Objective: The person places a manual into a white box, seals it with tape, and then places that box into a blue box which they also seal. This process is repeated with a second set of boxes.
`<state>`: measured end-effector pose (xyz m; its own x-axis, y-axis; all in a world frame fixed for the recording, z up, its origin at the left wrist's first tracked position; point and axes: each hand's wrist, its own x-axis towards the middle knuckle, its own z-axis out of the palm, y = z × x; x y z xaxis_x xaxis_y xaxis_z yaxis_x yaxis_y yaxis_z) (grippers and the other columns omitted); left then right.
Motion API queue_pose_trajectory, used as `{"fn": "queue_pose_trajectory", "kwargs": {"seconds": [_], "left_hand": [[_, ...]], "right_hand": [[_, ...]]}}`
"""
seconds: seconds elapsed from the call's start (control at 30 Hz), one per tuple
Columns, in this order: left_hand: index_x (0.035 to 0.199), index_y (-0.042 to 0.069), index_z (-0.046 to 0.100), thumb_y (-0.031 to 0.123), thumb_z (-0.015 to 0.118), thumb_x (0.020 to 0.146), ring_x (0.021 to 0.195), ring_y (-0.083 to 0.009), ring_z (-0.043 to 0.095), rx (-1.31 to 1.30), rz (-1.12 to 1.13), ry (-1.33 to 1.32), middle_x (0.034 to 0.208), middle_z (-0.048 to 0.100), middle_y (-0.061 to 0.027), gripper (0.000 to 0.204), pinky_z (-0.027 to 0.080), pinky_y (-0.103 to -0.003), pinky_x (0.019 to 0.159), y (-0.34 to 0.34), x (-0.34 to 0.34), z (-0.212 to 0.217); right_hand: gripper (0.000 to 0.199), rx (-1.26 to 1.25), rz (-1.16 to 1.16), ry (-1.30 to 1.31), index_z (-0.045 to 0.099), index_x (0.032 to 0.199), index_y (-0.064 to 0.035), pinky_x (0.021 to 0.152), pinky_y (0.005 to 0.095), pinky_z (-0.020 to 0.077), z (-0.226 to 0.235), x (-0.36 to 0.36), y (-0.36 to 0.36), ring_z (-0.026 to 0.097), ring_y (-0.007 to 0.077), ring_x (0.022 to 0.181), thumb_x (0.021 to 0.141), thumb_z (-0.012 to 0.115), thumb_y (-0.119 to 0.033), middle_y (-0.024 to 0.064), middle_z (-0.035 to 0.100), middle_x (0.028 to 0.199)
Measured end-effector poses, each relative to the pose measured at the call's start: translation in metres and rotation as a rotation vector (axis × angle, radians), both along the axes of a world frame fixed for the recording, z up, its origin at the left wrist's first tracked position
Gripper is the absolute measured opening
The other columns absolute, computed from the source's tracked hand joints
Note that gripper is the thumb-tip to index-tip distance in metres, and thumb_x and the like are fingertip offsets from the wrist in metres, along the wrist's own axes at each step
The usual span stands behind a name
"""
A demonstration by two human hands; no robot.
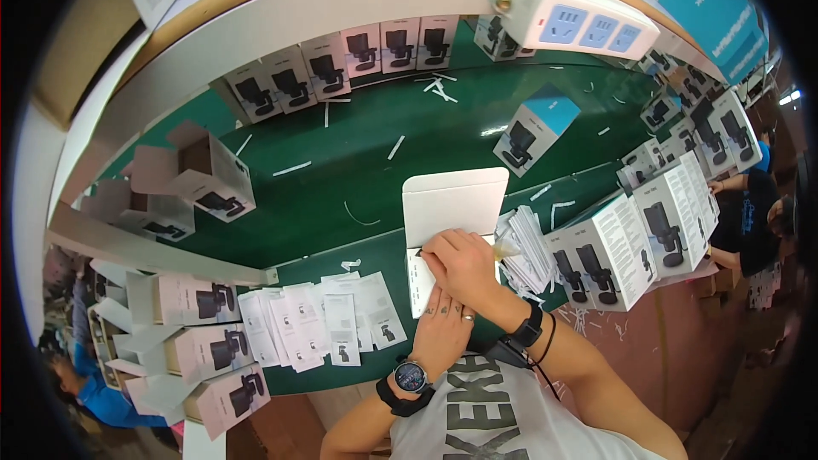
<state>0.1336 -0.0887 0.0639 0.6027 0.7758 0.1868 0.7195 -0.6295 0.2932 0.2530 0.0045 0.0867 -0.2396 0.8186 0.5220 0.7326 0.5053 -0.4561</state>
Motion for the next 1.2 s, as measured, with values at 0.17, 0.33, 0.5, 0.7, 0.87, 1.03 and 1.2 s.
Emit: {"fn": "queue_pose_trajectory", "kwargs": {"seconds": [0.17, 0.33, 0.5, 0.7, 0.87, 1.03, 1.2], "left_hand": [[0.131, 0.0, 0.062, 0.017, 0.059, 0.091, 0.132, -0.0401, 0.055, -0.06, -0.027, -0.001, 0.131, 0.061, -0.0246, 0.044, 0.033, -0.051, 0.121, -0.003, -0.008, 0.002], [0.13, 0.001, 0.062, 0.016, 0.058, 0.09, 0.132, -0.0386, 0.054, -0.134, -0.031, 0.053, 0.133, 0.06, -0.0234, 0.042, 0.034, -0.049, 0.12, 0.002, -0.007, 0.006], [0.135, 0.002, 0.06, 0.015, 0.058, 0.092, 0.139, -0.0391, 0.05, 0.043, -0.068, -0.012, 0.144, 0.054, -0.024, 0.046, 0.033, -0.048, 0.122, 0.013, -0.023, -0.002], [0.144, 0.005, 0.055, 0.021, 0.073, 0.085, 0.145, -0.0438, 0.042, 0.098, -0.088, -0.007, 0.153, 0.046, -0.0258, 0.064, 0.032, -0.053, 0.121, 0.026, -0.021, 0.012], [0.148, 0.005, 0.052, 0.022, 0.074, 0.086, 0.147, -0.0451, 0.038, -0.109, -0.069, -0.067, 0.159, 0.039, -0.0259, 0.068, 0.033, -0.053, 0.12, 0.021, -0.009, 0.037], [0.139, 0.004, 0.059, 0.029, 0.076, 0.089, 0.136, -0.0453, 0.048, -0.278, 0.038, -0.177, 0.145, 0.054, -0.0236, 0.059, 0.038, -0.052, 0.115, 0.021, -0.009, 0.06], [0.128, 0.003, 0.066, 0.029, 0.079, 0.089, 0.127, -0.0469, 0.052, -0.841, 0.11, -0.664, 0.134, 0.061, -0.0217, 0.049, 0.039, -0.054, 0.112, 0.026, -0.025, 0.046]], "right_hand": [[0.016, -0.076, 0.17, 0.059, 0.067, 0.084, -0.0109, 0.068, 0.038, 0.0501, 0.014, -0.01, -0.001, 0.067, 0.0263, 0.08, 0.075, 0.08, -0.014, 0.0041, 0.067, 0.085], [0.021, -0.175, 0.089, -0.002, 0.067, 0.086, -0.0095, 0.066, 0.0414, 0.0506, 0.009, -0.014, 0.004, 0.067, 0.0289, 0.079, 0.074, 0.08, -0.021, 0.0063, 0.067, 0.089], [0.019, -0.258, 0.05, 0.312, 0.067, 0.088, -0.0071, 0.069, 0.0403, 0.0532, 0.017, 0.008, -0.008, 0.067, 0.0331, 0.08, 0.074, 0.078, -0.011, 0.0093, 0.068, 0.089], [0.028, -0.623, -0.178, -0.147, 0.069, 0.111, -0.004, 0.077, 0.0354, 0.0533, 0.029, 0.137, -0.088, 0.067, 0.0282, 0.086, 0.083, 0.073, -0.001, 0.0128, 0.066, 0.094], [0.041, -0.35, -0.147, 0.402, 0.058, 0.136, -0.0013, 0.081, 0.0304, 0.0515, 0.012, 0.128, -0.047, 0.067, 0.0181, 0.094, 0.095, 0.064, -0.003, 0.0124, 0.072, 0.119], [0.036, -0.925, 0.098, 0.991, 0.059, 0.136, 0.0006, 0.083, 0.0288, 0.052, 0.03, 0.126, -0.035, 0.065, 0.0115, 0.097, 0.102, 0.057, -0.01, 0.0103, 0.07, 0.126], [0.038, -0.769, 0.427, 0.554, 0.061, 0.134, -0.0025, 0.08, 0.0297, 0.0538, 0.034, 0.148, -0.05, 0.07, 0.0155, 0.092, 0.101, 0.062, -0.022, 0.0094, 0.073, 0.116]]}}
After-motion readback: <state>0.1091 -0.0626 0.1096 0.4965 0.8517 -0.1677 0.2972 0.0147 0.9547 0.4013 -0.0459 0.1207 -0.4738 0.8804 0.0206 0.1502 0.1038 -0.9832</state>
